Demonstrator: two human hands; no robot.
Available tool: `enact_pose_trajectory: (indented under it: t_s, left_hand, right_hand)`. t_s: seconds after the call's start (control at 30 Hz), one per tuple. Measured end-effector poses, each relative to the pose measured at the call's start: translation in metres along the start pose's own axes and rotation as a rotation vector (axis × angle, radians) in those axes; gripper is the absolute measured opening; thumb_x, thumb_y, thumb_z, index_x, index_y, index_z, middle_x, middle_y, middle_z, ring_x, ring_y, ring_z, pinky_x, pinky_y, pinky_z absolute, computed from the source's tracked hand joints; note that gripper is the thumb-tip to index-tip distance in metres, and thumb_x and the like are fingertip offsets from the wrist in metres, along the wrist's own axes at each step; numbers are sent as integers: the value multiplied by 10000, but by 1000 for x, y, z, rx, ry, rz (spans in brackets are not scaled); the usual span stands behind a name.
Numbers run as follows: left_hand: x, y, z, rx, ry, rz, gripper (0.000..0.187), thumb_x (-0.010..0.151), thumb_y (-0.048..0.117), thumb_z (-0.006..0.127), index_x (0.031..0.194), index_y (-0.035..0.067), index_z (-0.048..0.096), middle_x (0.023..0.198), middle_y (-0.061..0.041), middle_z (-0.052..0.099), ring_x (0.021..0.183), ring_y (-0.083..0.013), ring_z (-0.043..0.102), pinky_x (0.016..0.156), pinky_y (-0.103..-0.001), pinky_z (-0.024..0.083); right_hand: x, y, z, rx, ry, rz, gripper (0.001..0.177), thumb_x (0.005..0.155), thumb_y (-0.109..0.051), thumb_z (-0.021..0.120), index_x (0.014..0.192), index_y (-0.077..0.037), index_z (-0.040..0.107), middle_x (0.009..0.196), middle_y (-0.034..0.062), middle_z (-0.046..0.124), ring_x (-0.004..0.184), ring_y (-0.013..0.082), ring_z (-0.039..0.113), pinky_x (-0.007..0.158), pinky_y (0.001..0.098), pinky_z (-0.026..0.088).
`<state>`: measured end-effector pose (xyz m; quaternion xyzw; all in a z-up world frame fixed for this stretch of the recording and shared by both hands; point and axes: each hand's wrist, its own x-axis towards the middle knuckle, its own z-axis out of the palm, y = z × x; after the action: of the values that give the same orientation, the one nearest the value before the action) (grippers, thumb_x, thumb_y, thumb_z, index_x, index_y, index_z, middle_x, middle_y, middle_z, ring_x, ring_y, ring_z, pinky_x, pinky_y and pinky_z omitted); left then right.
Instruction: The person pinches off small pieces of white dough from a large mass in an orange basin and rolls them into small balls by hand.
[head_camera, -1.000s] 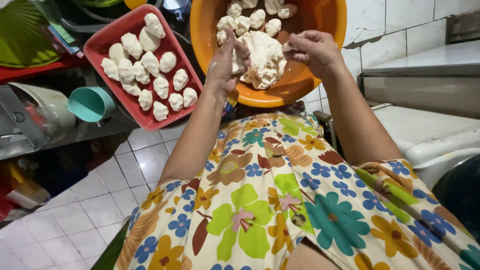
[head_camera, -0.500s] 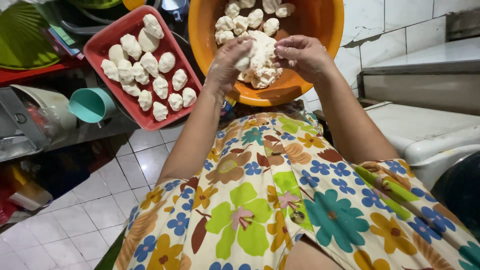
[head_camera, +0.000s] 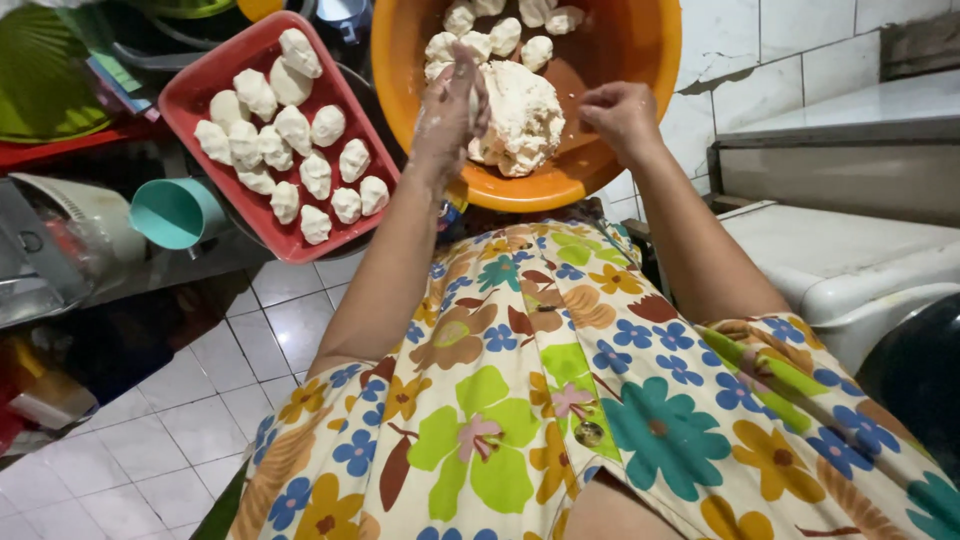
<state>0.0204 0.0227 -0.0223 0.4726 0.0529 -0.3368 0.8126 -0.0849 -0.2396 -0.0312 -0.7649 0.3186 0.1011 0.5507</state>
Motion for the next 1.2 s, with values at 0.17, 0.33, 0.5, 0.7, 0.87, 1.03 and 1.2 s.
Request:
enact_pose_trajectory:
  t_s: [0.17,0.33,0.5,0.7,0.87,1.03,1.2]
  left_hand:
    - [-26,45,23,-136,-72,-121,473,847,392,745,1181,65,672,1098,-157,718,917,-222,757,820,-319,683]
    - [-39,53,18,-265,113,-183,338,896,269,769,1113,38,652,1050,-112,704,915,-217,754,780,-299,647]
    - [-24,36,13,-55,209,-212,470,968,528,667,802,112,523,717,-43,562,531,-140,572,420,-212,420]
    - [37,8,12,138,262,-187,444,1031,515,512,893,101,594,761,-44,556,578,-142,516,491,-275,454]
    - [145,-30,1,114,249,-269,281,977,271,575,1102,39,672,951,-134,703,801,-256,692,565,-351,556]
    - [212,-59,15,-257,50,-257,416,990,311,552,1243,-12,623,1208,-169,739,1082,-345,728,945,-557,584]
    - [159,-29,12,200,114,-93,482,1038,358,546,1450,110,520,1349,-28,627,1188,-207,630,1054,-434,487]
  right_hand:
    - [18,-13,27,-137,-55,-27,388,854,-215,868,1150,3,745,998,105,768,841,171,740,756,312,617]
    - [18,-12,85,-172,-23,-260,596,734,-257,945,1198,-4,671,1081,172,761,946,275,751,848,373,589]
    - [43,43,121,-553,415,-652,431,675,-88,855,1046,24,665,948,279,689,867,472,664,787,543,539]
    - [58,31,89,-395,48,-348,290,802,-155,825,1030,-20,708,1026,264,716,988,462,675,839,495,558]
    - [25,8,88,16,168,-404,682,742,-239,949,1219,71,573,1043,220,698,979,367,716,828,457,563]
    - [27,7,87,-6,98,-187,444,816,-253,860,1201,-82,718,1018,156,790,909,257,786,811,364,599]
    - [26,5,59,-422,64,-385,444,808,-136,839,1213,-63,672,938,196,730,877,359,720,765,433,569]
